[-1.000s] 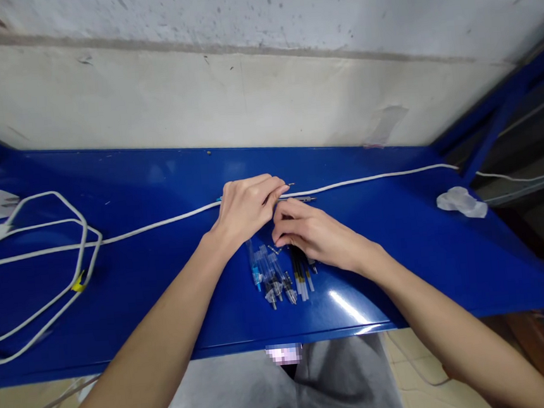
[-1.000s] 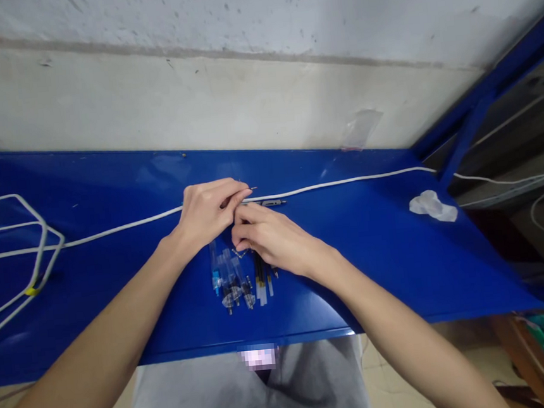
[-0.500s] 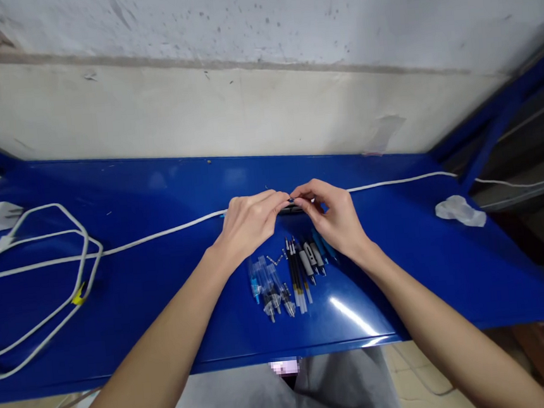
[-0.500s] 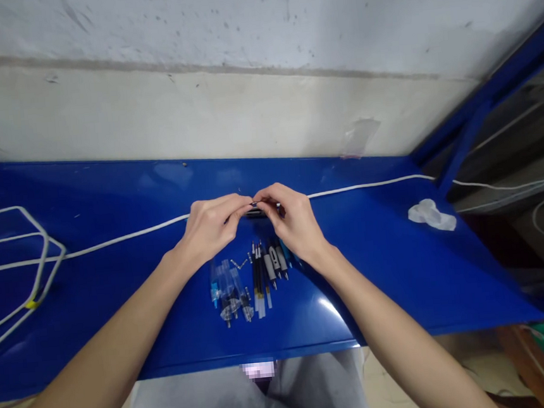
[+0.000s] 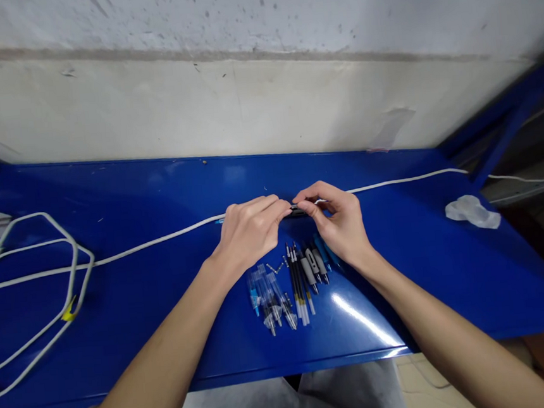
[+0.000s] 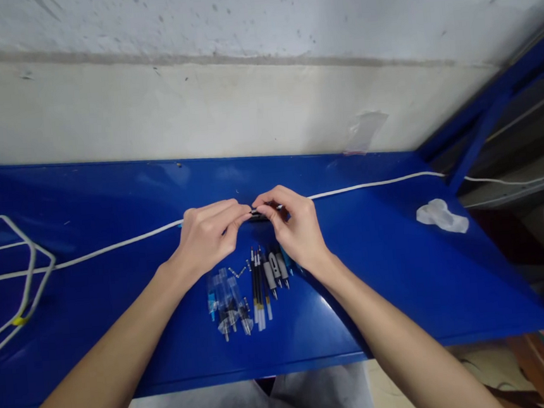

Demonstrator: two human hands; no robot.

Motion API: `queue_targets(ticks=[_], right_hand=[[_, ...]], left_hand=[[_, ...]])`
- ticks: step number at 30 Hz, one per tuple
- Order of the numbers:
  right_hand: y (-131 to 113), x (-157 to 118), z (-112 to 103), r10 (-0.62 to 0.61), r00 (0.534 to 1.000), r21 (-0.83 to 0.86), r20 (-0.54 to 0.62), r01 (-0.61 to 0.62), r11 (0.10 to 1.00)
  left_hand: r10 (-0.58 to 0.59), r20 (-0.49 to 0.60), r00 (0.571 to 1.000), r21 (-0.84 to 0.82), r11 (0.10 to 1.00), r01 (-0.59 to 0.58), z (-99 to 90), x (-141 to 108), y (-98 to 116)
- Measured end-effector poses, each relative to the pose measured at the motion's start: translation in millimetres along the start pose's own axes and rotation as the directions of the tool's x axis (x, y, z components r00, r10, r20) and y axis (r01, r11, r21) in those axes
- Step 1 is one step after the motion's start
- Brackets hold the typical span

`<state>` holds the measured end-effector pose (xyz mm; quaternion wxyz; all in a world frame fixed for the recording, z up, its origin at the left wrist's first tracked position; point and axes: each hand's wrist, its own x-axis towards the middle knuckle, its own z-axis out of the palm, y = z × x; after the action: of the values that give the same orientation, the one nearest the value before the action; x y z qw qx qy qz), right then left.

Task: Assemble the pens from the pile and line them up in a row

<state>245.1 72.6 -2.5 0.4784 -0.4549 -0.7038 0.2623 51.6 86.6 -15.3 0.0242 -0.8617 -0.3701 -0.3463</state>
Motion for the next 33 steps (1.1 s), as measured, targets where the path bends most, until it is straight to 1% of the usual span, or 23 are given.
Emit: queue_targets(ticks=[5, 10, 16, 18, 22, 26, 29, 33], right_hand=[[1, 0, 0, 0.013, 1.0, 0.045, -0.024, -0.012, 0.999], [2, -1, 2, 0.013, 1.0, 0.083, 0.02, -0.015, 0.996], [3, -3, 5, 0.105, 0.994, 0.275, 0.019, -0.106, 0.956], [3, -3, 5, 0.115, 0.993, 0.298, 0.023, -0.116, 0.948], [4, -3, 3, 0.128, 0.991, 0.223, 0.044, -0.135, 0.966], [2, -3, 1, 0.115, 0.99, 0.18, 0.079, -0.128, 0.975], [0, -3, 0, 0.081, 0.993, 0.135, 0.085, -0.092, 0.987], [-2, -4, 0, 0.027, 0.996, 0.044, 0.08, -0.03, 0.999]], left_hand=[[0.005, -0.039, 0.999, 0.016, 1.0, -0.005, 2.1, 0, -1], [0.023, -0.035, 0.999, 0.036, 0.999, -0.022, 2.0, 0, -2], [0.043, -0.016, 0.999, -0.034, 0.998, -0.044, 0.2, 1, 1], [0.051, 0.005, 0.999, -0.056, 0.997, -0.05, -1.1, 1, 3], [0.049, 0.036, 0.998, -0.044, 0.998, -0.047, -3.2, 2, 4], [0.058, 0.032, 0.998, -0.022, 0.998, -0.057, -2.8, 1, 5], [0.049, 0.032, 0.998, -0.017, 0.999, -0.049, -2.0, 0, 6], [0.005, 0.075, 0.997, 0.012, 1.0, -0.006, -3.0, 0, 8]])
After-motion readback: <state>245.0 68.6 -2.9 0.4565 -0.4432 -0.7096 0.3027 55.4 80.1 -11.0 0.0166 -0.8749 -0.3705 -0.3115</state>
